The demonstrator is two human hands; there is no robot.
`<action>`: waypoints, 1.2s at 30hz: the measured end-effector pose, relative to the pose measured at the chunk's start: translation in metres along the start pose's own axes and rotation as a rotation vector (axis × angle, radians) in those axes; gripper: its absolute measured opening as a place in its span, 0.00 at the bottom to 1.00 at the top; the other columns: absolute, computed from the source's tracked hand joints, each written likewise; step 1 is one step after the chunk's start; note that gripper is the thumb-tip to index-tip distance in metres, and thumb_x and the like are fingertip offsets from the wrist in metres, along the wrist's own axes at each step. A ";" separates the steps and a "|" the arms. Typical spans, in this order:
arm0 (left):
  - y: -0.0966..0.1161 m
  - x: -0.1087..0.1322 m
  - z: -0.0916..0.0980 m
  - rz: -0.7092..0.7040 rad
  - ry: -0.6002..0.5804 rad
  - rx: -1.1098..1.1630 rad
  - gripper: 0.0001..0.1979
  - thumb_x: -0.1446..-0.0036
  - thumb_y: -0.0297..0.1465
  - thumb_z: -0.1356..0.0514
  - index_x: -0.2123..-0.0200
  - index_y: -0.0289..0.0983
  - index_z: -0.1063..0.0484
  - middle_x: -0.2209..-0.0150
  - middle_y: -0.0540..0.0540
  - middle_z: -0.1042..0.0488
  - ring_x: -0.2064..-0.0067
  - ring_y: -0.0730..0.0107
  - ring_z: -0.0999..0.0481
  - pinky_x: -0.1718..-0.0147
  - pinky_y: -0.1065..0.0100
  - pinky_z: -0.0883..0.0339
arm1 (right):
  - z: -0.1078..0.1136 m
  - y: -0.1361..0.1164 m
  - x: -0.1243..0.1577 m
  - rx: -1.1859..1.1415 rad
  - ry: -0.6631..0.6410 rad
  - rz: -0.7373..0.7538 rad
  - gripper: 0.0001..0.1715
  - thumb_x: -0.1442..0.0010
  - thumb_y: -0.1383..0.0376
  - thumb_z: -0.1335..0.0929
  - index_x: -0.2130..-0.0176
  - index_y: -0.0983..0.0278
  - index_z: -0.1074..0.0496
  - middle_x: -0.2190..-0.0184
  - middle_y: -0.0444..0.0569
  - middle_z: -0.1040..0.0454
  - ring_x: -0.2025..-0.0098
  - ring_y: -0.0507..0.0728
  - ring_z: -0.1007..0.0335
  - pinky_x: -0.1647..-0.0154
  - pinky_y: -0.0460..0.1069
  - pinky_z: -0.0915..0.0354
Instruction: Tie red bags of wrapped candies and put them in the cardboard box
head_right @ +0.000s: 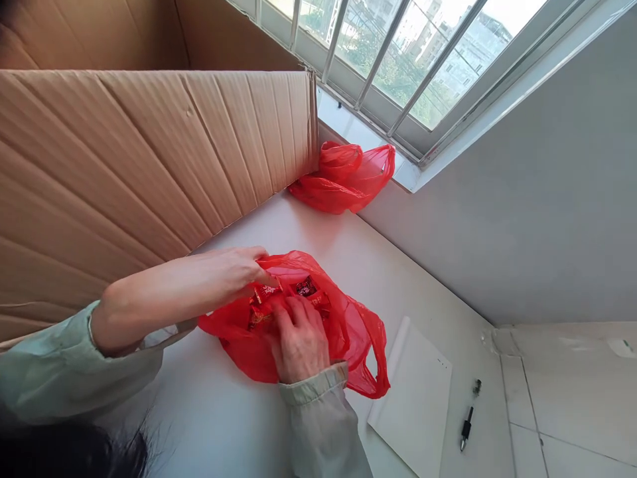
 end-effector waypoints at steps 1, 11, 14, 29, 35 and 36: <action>0.000 0.001 0.000 -0.014 -0.026 -0.001 0.10 0.43 0.22 0.45 0.76 0.35 0.30 0.71 0.49 0.27 0.67 0.71 0.32 0.63 0.71 0.39 | -0.007 -0.003 -0.002 -0.001 -0.017 0.021 0.29 0.46 0.63 0.30 0.45 0.67 0.31 0.45 0.56 0.31 0.40 0.65 0.40 0.40 0.59 0.41; 0.005 0.003 0.017 0.143 -0.211 -0.159 0.17 0.46 0.23 0.45 0.85 0.38 0.42 0.85 0.52 0.39 0.82 0.73 0.39 0.80 0.68 0.45 | -0.020 0.005 0.004 -0.058 -0.074 -0.005 0.09 0.42 0.64 0.31 0.60 0.63 0.24 0.63 0.51 0.23 0.45 0.65 0.37 0.43 0.59 0.40; 0.010 0.008 0.023 0.172 -0.203 -0.162 0.14 0.44 0.21 0.47 0.81 0.37 0.39 0.77 0.49 0.32 0.75 0.68 0.33 0.74 0.67 0.39 | -0.023 0.006 0.003 -0.050 -0.067 -0.024 0.08 0.38 0.65 0.34 0.67 0.63 0.26 0.69 0.51 0.23 0.50 0.62 0.34 0.46 0.58 0.38; 0.019 0.025 0.028 0.181 -0.188 -0.027 0.13 0.41 0.20 0.54 0.67 0.36 0.31 0.60 0.43 0.28 0.59 0.61 0.30 0.54 0.58 0.35 | -0.001 0.002 0.002 -0.202 -0.202 0.020 0.10 0.43 0.60 0.30 0.72 0.62 0.25 0.73 0.47 0.28 0.64 0.57 0.36 0.58 0.51 0.38; 0.016 0.028 0.028 0.153 -0.188 -0.025 0.17 0.41 0.18 0.57 0.68 0.36 0.32 0.61 0.42 0.29 0.59 0.60 0.30 0.53 0.57 0.36 | 0.014 0.004 -0.001 -0.383 -0.082 -0.209 0.14 0.40 0.59 0.33 0.73 0.62 0.25 0.73 0.46 0.28 0.68 0.54 0.33 0.66 0.47 0.40; 0.016 0.028 0.028 0.147 -0.184 -0.026 0.17 0.41 0.18 0.58 0.68 0.36 0.32 0.61 0.42 0.29 0.59 0.61 0.30 0.54 0.57 0.36 | 0.016 0.004 -0.001 -0.404 -0.063 -0.262 0.13 0.40 0.58 0.32 0.72 0.62 0.24 0.72 0.46 0.27 0.67 0.54 0.32 0.65 0.47 0.39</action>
Point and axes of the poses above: each hand's wrist, its own x-axis away from the middle knuckle, its own z-axis out of the back of the hand, y = z × x, the point moved 1 cm from there along -x, towards the middle knuckle
